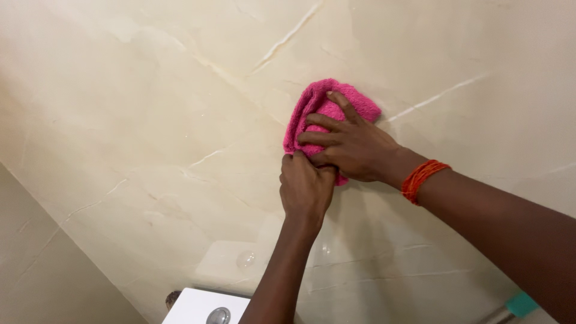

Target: The person wipes a cream-colored tiled wall with a pink cloth using both hands. The wiping motion is repetitive and covers various sections of the wall surface.

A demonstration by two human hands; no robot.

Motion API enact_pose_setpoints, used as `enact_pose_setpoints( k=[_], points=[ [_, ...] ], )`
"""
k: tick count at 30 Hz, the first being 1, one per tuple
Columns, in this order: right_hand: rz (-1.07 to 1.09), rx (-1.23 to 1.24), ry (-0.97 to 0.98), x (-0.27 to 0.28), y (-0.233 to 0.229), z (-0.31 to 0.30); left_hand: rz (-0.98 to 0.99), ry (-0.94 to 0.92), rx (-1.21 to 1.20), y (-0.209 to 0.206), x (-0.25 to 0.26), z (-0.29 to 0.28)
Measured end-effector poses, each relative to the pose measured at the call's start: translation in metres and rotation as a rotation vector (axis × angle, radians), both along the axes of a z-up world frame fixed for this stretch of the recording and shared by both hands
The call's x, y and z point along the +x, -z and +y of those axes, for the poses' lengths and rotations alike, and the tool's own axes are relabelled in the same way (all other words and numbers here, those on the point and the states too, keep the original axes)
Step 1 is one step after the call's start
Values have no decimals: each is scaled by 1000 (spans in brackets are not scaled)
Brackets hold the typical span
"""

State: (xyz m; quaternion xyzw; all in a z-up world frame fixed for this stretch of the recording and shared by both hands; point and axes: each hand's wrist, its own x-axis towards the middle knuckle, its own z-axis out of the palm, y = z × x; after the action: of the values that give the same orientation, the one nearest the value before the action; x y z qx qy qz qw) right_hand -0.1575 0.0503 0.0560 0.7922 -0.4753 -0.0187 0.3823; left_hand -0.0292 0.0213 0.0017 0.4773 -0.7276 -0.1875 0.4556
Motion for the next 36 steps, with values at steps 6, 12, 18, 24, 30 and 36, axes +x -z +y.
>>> enact_pose_setpoints(
  k=[6, 12, 18, 24, 30, 36],
  points=[
    [-34, -15, 17, -41, 0, 37, -108, 58, -36, -6, -37, 31],
    [-53, -44, 55, -82, 3, 70, -105, 135, -98, -7, -72, 58],
    [-81, -135, 44, -119, 9, 92, -110, 205, -159, -5, -99, 78],
    [-162, -150, 94, -152, 11, 118, -175, 359, -300, -2, -115, 87],
    [-203, -205, 259, -172, 11, 138, -332, 444, -617, -5, -109, 72],
    [-402, -430, 150, -196, 30, 163, -495, 318, -741, -15, -96, 63]
  ],
)
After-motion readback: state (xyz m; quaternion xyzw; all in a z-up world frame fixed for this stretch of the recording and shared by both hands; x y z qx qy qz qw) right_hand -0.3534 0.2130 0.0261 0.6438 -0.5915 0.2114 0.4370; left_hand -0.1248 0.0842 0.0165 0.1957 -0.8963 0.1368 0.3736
